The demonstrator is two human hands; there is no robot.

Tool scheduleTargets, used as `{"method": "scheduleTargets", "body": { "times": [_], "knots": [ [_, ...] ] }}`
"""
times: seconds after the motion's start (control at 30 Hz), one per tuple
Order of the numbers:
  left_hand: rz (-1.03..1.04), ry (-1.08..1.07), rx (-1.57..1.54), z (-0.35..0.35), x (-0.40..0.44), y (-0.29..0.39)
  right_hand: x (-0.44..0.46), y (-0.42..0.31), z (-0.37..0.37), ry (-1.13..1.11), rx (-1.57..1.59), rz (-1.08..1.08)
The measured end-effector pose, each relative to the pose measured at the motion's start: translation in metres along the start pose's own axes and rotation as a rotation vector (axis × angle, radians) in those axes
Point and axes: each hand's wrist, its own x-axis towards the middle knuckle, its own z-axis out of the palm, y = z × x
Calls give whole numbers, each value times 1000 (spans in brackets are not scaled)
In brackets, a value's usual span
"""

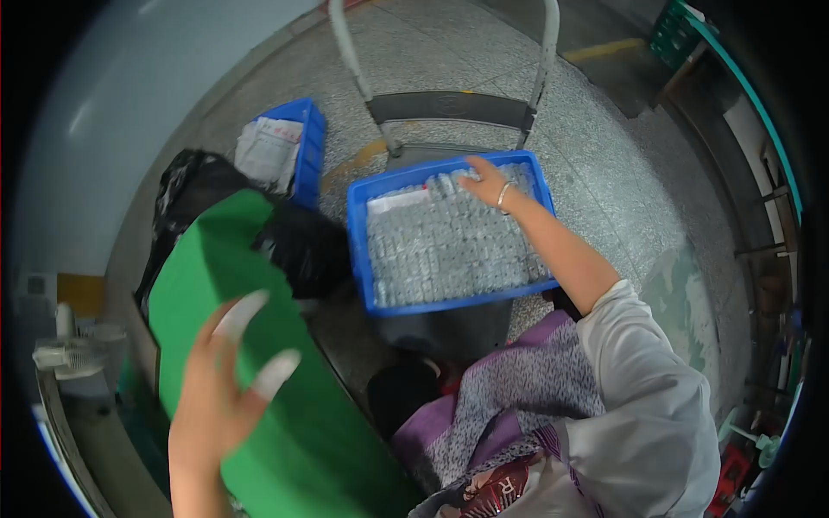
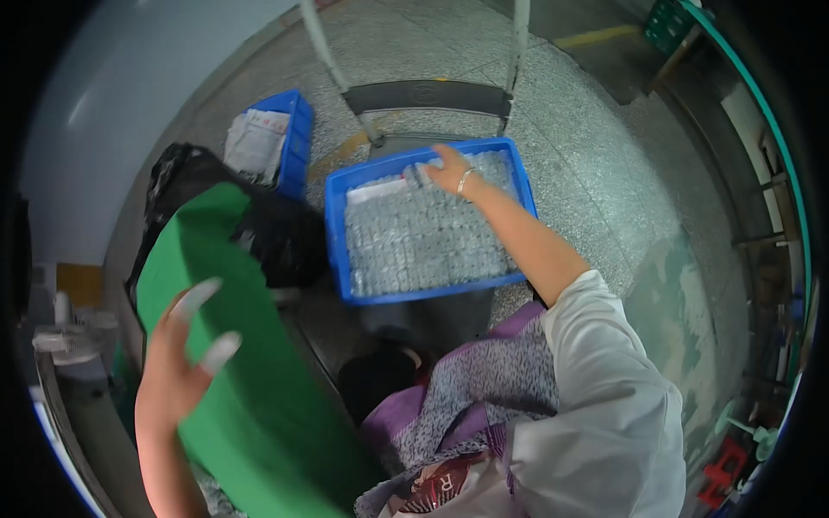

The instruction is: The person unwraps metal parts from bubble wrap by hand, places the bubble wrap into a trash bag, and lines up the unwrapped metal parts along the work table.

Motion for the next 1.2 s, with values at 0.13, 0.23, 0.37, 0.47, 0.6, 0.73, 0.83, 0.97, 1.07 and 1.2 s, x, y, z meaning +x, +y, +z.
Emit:
{"method": "scheduleTargets", "body": {
  "times": [0.13,0.23,0.37,0.47,0.6,0.73,0.83,0.97,1.07,1.2],
  "knots": [
    [-184,-447,-450,131,174,-70,-2,91,-26,6,-300,103],
    [-267,-469,-498,287,276,-127,-7,113,-16,-86,-475,96],
    [-553,-282,-315,391,294,-106,-38,91,-8,-109,-674,82],
    [-553,-55,-269,413,302,-93,-47,63,-20,-39,-759,0],
    [-559,185,-419,435,289,-81,-43,42,-11,-12,-687,102],
    [-360,540,-230,451,284,-67,-48,66,1,127,-623,35],
    [-443,295,-679,424,290,-64,-44,58,-5,156,-604,24],
    [-463,226,-850,415,262,-67,-53,47,-16,96,-532,42],
    [-134,271,-1045,425,224,-70,-76,45,-32,251,-503,-166],
    [-133,173,-1003,400,213,-61,-87,47,-42,209,-321,-276]
  ]
}}
